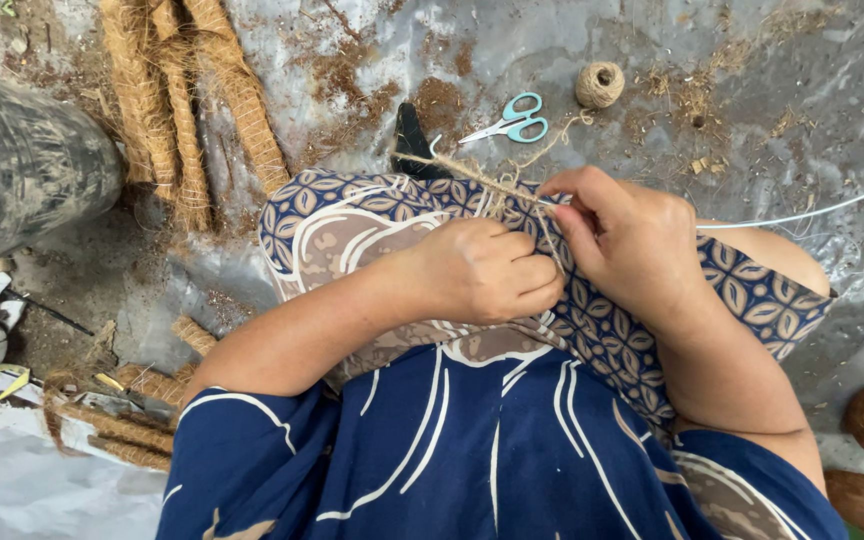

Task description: The person wraps a thin natural fiber rope around a curved metal rod, using both hands to maintain tension and alignment. The person continues wrapping the rope along the length of the rod.

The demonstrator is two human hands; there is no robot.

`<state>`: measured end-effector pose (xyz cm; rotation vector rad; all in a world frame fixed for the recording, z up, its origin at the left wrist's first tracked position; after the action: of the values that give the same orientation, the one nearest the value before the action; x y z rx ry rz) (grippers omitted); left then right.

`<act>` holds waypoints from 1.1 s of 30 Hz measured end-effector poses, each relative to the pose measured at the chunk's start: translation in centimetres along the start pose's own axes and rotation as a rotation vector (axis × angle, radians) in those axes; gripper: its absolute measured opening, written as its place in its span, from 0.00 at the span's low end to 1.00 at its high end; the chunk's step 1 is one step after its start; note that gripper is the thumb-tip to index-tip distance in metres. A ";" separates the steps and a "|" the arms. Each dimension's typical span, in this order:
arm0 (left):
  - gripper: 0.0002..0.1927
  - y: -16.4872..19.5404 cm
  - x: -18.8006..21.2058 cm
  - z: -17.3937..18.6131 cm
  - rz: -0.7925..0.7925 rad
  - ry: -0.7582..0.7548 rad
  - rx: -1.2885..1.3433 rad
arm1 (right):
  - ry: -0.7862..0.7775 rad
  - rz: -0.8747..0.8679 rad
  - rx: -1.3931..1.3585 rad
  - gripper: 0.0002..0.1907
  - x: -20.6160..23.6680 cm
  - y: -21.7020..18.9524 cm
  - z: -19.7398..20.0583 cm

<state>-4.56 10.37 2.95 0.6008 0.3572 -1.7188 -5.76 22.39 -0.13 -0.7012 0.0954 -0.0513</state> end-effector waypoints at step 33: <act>0.10 -5.9 11.1 -12.5 1.201 0.763 1.420 | -0.068 -0.083 -0.348 0.10 0.3 1.8 -0.6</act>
<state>-9.42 9.52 -14.06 1.9705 -0.7231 -0.2519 -5.50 23.35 -1.82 -1.0541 0.0090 -0.0921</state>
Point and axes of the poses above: each hand's wrist, its own x-axis away from the middle knuckle, its own z-axis out of the back of the hand, y = z × x, the point moved 9 cm from there along -x, towards the middle knuckle, and after that the axes turned 8 degrees about -z, right-handed, at the moved point
